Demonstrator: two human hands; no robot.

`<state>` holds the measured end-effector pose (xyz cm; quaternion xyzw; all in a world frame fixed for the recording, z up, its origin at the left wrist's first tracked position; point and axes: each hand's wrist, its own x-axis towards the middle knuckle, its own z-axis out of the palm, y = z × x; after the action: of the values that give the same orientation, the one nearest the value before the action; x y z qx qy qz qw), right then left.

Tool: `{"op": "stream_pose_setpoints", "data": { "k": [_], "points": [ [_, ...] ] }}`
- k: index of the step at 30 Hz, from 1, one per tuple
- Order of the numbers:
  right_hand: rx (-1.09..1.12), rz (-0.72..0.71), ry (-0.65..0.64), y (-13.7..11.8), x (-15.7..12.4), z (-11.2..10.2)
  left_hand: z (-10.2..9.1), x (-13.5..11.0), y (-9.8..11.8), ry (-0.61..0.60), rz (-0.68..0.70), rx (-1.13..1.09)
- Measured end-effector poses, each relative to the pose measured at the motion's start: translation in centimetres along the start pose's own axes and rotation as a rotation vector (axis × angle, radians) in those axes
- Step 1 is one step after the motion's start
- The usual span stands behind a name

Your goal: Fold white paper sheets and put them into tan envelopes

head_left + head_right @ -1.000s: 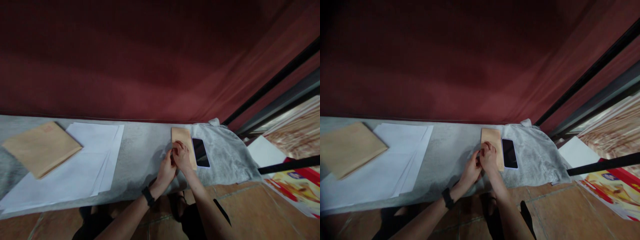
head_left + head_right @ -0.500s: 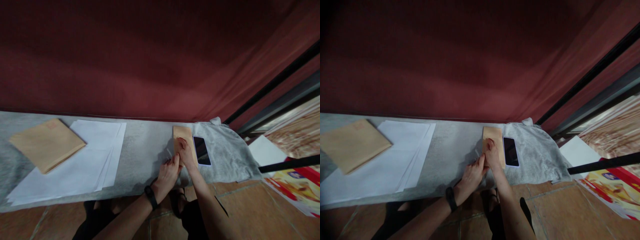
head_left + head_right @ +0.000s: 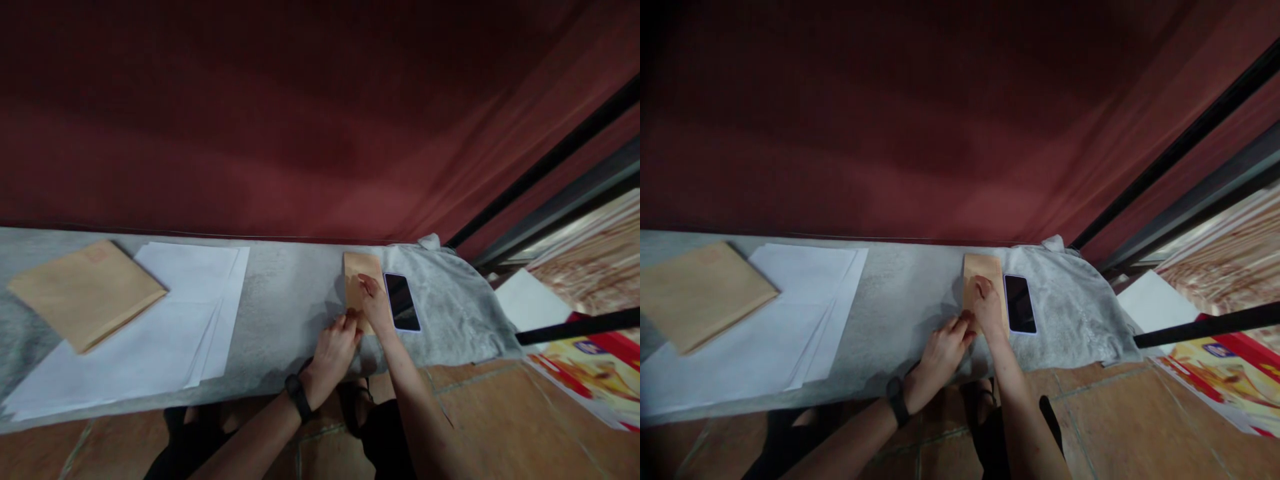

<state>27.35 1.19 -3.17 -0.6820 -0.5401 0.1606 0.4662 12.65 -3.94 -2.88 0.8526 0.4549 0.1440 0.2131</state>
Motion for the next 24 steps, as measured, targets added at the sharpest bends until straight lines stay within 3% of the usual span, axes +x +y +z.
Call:
{"op": "stream_pose_setpoints", "data": {
  "k": [3, 16, 21, 24],
  "points": [
    [-0.023, 0.007, 0.019, 0.2, 0.1, -0.4, -0.4, 0.5, -0.1, -0.037, -0.069, -0.062],
    [-0.054, 0.047, 0.036, 0.6, 0.8, -1.7, -1.4, 0.3, -0.2, -0.103, -0.007, -0.086],
    [-0.155, -0.013, 0.047, 1.7, 1.5, -3.3, -1.8, 0.0, -0.2, -0.096, 0.005, -0.061],
    [-0.320, -0.131, -0.019, 2.1, 3.8, -3.5, -1.4, -0.2, -0.4, -0.058, 0.026, -0.056]
  ]
}}
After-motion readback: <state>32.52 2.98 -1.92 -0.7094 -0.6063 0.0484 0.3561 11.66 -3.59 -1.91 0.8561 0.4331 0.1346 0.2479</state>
